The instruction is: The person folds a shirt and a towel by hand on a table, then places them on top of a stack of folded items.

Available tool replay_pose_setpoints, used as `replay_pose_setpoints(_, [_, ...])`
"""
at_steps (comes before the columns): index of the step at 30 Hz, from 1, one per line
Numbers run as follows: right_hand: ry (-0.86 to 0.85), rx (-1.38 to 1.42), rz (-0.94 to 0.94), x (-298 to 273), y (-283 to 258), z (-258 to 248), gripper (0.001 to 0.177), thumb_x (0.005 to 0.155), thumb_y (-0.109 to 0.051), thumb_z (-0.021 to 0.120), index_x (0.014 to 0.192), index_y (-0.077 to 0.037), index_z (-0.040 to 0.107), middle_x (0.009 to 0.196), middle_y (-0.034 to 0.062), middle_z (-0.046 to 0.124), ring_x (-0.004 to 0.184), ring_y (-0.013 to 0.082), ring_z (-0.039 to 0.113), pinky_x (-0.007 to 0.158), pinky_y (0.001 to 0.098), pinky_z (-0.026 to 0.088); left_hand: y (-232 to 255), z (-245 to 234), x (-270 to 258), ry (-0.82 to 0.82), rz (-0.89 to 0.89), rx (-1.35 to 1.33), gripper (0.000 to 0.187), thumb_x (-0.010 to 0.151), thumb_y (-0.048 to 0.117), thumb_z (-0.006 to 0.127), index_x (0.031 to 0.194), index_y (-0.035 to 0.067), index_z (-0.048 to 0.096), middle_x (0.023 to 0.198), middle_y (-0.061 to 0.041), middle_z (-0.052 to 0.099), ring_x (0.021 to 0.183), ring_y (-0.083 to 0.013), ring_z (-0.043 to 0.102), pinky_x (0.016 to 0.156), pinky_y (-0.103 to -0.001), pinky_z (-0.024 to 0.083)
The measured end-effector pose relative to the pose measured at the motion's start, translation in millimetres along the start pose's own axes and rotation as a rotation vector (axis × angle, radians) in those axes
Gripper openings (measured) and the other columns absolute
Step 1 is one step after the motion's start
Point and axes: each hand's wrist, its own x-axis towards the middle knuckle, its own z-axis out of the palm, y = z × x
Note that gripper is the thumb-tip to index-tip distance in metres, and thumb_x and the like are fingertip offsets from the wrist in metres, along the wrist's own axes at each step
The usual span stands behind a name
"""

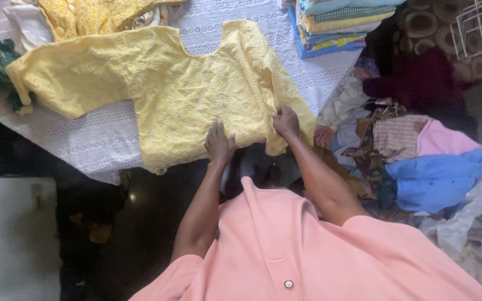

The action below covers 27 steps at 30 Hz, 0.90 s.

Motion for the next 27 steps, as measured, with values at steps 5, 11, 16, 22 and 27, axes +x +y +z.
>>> replay_pose_setpoints(5, [-0.037,0.220,0.100,36,49,-16,0.031,0.084,-0.028,0.079,0.102,-0.004,0.071,0.095,0.0161,0.074,0.088,0.0319,0.072,0.078,0.0432,0.055,9,-4,9,-0.007,-0.213,0.017,0.066,0.097,0.041,0.065,0.150,0.008,0.046,0.156,-0.015,0.045,0.142,-0.0380,0.041,0.112,-0.057,0.034])
replay_pose_setpoints(11, [-0.184,0.393,0.120,61,97,-47,0.028,0.090,-0.031,0.079,0.099,-0.005,0.073,0.084,0.0032,0.072,0.074,0.0130,0.065,0.069,0.0313,0.054,19,-2,4,-0.113,-0.241,0.107,0.069,0.094,0.035,0.065,0.154,0.008,0.042,0.162,-0.010,0.039,0.146,-0.0338,0.037,0.116,-0.055,0.032])
replay_pose_setpoints(16, [-0.382,0.601,0.159,63,87,-51,0.027,0.096,-0.029,0.075,0.104,-0.004,0.071,0.081,0.0002,0.068,0.066,0.0079,0.058,0.058,0.0268,0.048,21,10,7,-0.120,-0.270,0.131,0.074,0.093,0.033,0.067,0.155,0.006,0.038,0.163,-0.014,0.034,0.148,-0.0364,0.031,0.118,-0.054,0.028])
replay_pose_setpoints(22, [-0.273,0.711,0.210,72,85,-62,0.023,0.098,-0.026,0.070,0.106,-0.005,0.069,0.084,-0.0003,0.070,0.069,0.0077,0.064,0.058,0.0256,0.052,27,5,17,-0.158,-0.288,0.141,0.077,0.091,0.035,0.069,0.154,0.005,0.037,0.164,-0.015,0.032,0.149,-0.0365,0.029,0.118,-0.054,0.029])
replay_pose_setpoints(27, [-0.074,0.567,0.095,99,104,-67,0.018,0.097,-0.021,0.071,0.106,-0.005,0.071,0.091,0.0038,0.075,0.079,0.0120,0.070,0.074,0.0293,0.056,46,1,33,-0.111,-0.350,0.145,0.069,0.088,0.031,0.071,0.146,0.003,0.046,0.154,-0.022,0.040,0.141,-0.0424,0.038,0.113,-0.056,0.036])
